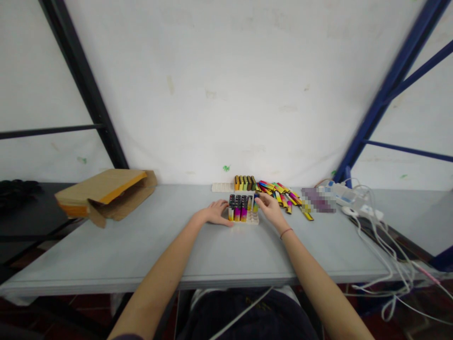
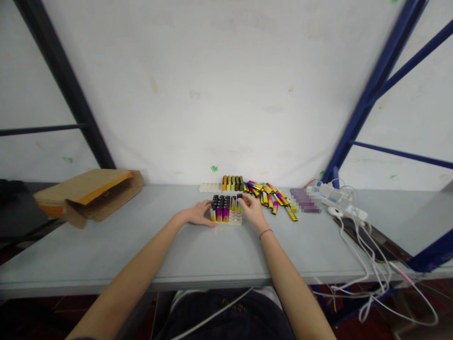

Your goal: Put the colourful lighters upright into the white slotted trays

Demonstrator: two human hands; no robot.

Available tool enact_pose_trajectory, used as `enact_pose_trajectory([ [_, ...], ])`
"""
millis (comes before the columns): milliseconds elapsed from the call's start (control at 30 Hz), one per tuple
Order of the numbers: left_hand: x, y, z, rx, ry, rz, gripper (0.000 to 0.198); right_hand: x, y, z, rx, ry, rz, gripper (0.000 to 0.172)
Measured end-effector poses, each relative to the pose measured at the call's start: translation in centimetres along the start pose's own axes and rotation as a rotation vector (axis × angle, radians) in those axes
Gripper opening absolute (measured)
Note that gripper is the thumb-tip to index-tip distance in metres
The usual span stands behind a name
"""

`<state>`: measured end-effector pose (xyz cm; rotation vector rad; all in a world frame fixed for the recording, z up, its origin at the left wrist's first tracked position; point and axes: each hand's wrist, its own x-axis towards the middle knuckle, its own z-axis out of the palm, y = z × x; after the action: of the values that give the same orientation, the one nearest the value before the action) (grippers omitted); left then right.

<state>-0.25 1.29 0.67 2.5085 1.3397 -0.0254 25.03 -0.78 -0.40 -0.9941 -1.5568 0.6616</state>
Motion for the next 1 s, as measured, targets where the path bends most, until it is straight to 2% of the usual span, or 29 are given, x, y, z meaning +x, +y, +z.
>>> enact_pose_trajectory([
  [200, -0.1, 0.1, -0.1, 0.003, -0.007, -0.01, 0.106, -0.2, -0.1, 0.4, 0.05, -0.02, -0.025, 0.03],
  [367, -0.1, 0.3, -0.1, 0.007, -0.011, -0.02, 0.104, -0.5, 0.0, 0.5, -0.063, -0.037, -0.039, 0.026],
  [533, 0.0, 0.1, 0.0, 0.027, -0.014, -0.012, 0.105, -0.5, -0.1, 0.8, -0.112, -0.081, -0.05, 0.033],
  [600, 0.0, 0.0, 0.0, 0.025, -0.013, -0.01, 0.105, -0.4, -0.4, 0.5, -0.148, -0.046, -0.067, 0.034],
  [667, 0.0, 0.0, 0.0, 0.017, -0.012, -0.013, 0.105, -0.2, -0.6, -0.3, -0.271, 0.076, -0.042, 0.029],
  [733, -0.1, 0.1, -0.1, 0.01, -0.016, -0.017, 0.105, 0.0, -0.6, -1.6, -0.5, 0.278, 0.075, 0.029],
  [800, -0.2, 0.1, -0.1, 0.007, -0.018, -0.019, 0.106, 0.1, -0.3, -3.3, -0.77, 0.48, 0.295, 0.033],
  [833, -0.2, 0.2, -0.1, 0.006, -0.017, -0.019, 0.106, 0.0, -0.1, -4.2, -0.883, 0.535, 0.402, 0.037],
  [900, -0.2, 0.1, -0.1, 0.003, -0.015, -0.017, 0.107, -0.2, 0.6, -6.0, -1.03, 0.575, 0.574, 0.046],
  [1000, -0.1, 0.1, -0.1, 0.002, -0.016, -0.009, 0.106, -0.6, 1.6, -8.4, -1.091, 0.522, 0.727, 0.045],
])
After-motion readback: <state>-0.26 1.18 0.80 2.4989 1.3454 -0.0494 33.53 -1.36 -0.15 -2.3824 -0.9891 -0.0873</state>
